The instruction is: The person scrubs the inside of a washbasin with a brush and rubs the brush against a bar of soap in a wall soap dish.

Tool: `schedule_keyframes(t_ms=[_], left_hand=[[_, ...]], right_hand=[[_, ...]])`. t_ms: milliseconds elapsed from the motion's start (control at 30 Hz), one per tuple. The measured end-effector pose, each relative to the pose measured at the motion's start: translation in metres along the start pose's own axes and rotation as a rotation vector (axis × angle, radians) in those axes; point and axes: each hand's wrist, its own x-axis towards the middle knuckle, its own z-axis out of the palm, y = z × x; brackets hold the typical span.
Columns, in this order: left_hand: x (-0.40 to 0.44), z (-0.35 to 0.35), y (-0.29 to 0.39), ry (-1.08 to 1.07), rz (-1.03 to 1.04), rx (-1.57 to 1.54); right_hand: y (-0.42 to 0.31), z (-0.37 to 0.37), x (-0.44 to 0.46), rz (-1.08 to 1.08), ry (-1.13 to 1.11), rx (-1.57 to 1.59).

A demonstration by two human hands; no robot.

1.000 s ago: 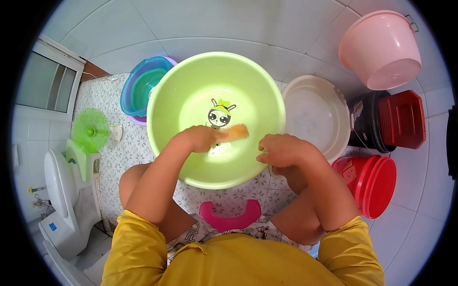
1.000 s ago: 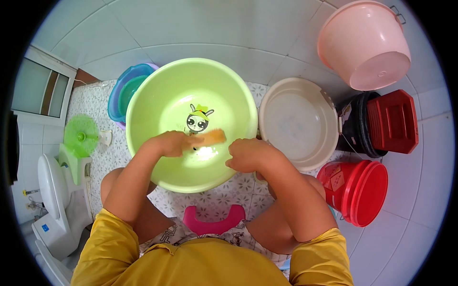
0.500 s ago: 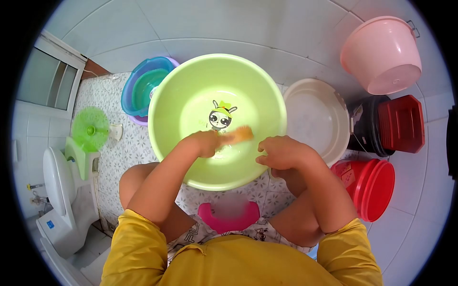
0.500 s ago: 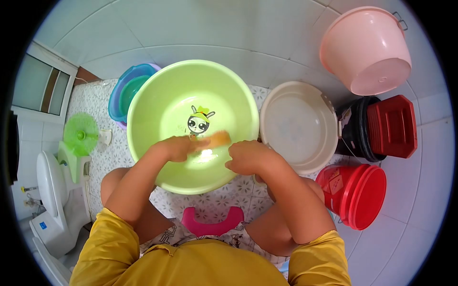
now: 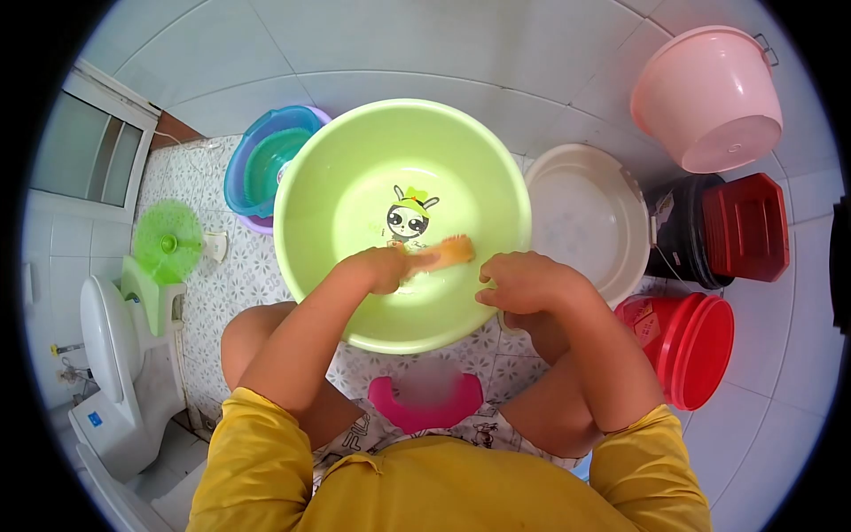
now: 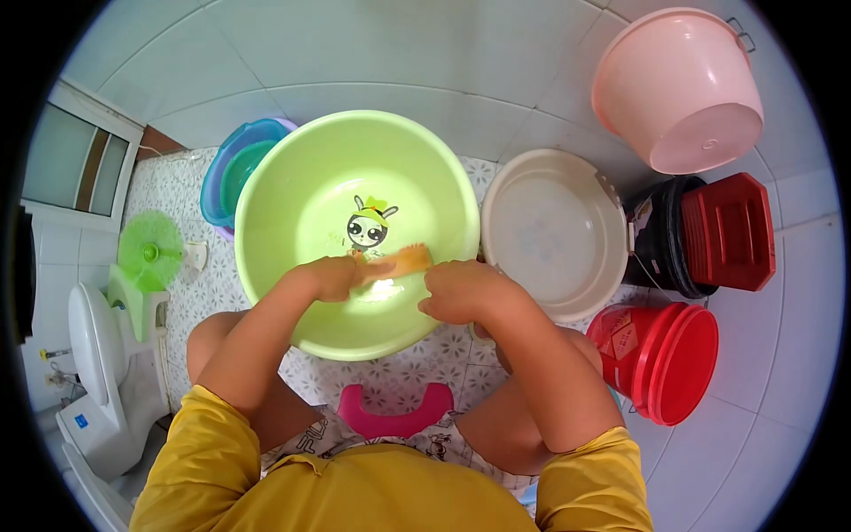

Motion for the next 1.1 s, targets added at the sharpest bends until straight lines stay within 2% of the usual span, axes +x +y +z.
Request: schedule_keyframes(t_ms=[33, 267, 367, 433, 467, 533, 567, 667, 733, 767, 800, 867, 900, 967, 1100], left_hand=[[-0.001, -0.001, 0.001, -0.111, 0.08, 0.035], [-0.01, -0.011, 0.002, -0.184, 0.012, 0.03], [0.001, -0.003, 0.002, -0.087, 0.089, -0.041], [0.004, 0.005, 0.01, 0.148, -0.067, -0.034], [0.006, 0.008, 0.011, 0.149, -0.067, -0.036], [0.008, 0.011, 0.013, 0.256, -0.236, -0.086], [0.007, 0.011, 0.012, 0.256, -0.237, -0.087], [-0.003, 0.004, 0.012, 0.18, -0.193, -0.099], [-0.014, -0.008, 0.014, -0.168, 0.033, -0.047], [-0.019, -0.011, 0.021, -0.261, -0.01, -0.082], [-0.01, -0.004, 0.012, -0.261, -0.01, -0.082], [0.016, 0.017, -0.014, -0.003, 0.163, -0.018], [0.012, 0.013, -0.01, -0.003, 0.163, -0.019], [0.002, 0.002, 0.002, 0.175, -0.098, -0.165], [0.004, -0.003, 0.004, 0.109, -0.132, -0.294]], right_hand=[[0.001, 0.0, 0.0, -0.007, 0.008, 0.0], [-0.002, -0.001, 0.001, 0.016, -0.023, 0.02], [0.001, 0.001, 0.001, 0.01, 0.009, 0.046], [0.001, 0.0, 0.001, -0.008, 0.009, 0.035], [0.001, 0.0, 0.001, -0.025, 0.011, 0.026], [-0.001, -0.002, -0.001, -0.017, 0.005, 0.032], [-0.002, -0.003, -0.002, -0.009, 0.0, 0.04], [0.0, -0.003, -0.003, -0.023, -0.005, 0.053], [0.0, -0.001, -0.002, -0.02, 0.011, 0.044], [0.0, 0.0, -0.002, -0.019, 0.026, 0.034], [0.0, 0.0, -0.002, -0.019, 0.026, 0.033], [0.001, -0.001, -0.002, -0.004, 0.029, 0.068], [0.0, -0.001, -0.001, -0.004, 0.029, 0.068], [-0.001, -0.003, -0.001, 0.023, 0.04, -0.009], [0.0, -0.012, -0.004, 0.051, 0.084, -0.027]])
